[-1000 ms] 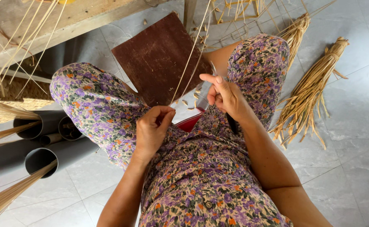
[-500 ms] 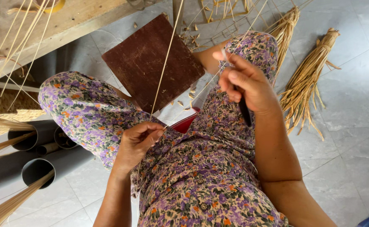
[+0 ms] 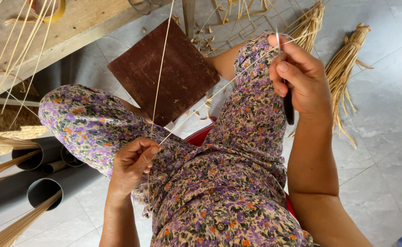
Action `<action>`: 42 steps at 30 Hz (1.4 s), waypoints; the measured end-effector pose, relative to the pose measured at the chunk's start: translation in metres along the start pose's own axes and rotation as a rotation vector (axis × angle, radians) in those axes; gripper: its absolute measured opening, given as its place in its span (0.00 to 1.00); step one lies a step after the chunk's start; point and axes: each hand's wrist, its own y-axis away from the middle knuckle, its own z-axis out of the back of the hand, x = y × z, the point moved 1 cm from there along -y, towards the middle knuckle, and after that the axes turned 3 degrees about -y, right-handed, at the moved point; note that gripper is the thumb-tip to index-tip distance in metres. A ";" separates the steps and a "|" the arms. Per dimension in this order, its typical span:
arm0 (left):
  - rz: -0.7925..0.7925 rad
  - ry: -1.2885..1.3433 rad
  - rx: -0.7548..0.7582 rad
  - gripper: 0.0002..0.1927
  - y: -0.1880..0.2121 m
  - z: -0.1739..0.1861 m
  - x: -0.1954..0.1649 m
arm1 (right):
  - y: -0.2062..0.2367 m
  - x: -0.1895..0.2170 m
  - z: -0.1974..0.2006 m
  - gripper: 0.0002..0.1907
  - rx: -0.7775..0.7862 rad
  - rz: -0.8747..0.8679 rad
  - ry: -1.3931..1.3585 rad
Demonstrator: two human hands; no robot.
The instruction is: The person sits on the floor and uses a small knife to shave and split thin bamboo strips into slender sticks, drawing the blade along the strip and pulling off trimmed pieces. They reach into a tube of finished sticks, set completed sticks aside, and continue peeling more strips across their lap.
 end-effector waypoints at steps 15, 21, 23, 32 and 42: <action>-0.259 -0.086 0.125 0.02 0.004 -0.037 -0.028 | -0.019 -0.057 0.011 0.21 -0.300 0.120 0.165; -0.261 0.044 0.181 0.02 0.004 -0.041 -0.030 | -0.025 -0.061 0.015 0.20 -0.285 0.143 0.261; -0.225 0.186 0.199 0.04 0.003 -0.027 -0.031 | -0.021 -0.056 0.016 0.22 -0.241 0.123 0.420; 0.085 0.454 0.233 0.09 0.005 0.000 -0.031 | -0.013 -0.024 0.020 0.25 -0.017 0.175 0.729; 0.032 0.370 0.233 0.09 0.008 0.014 -0.023 | -0.011 -0.029 0.060 0.23 0.048 0.286 0.839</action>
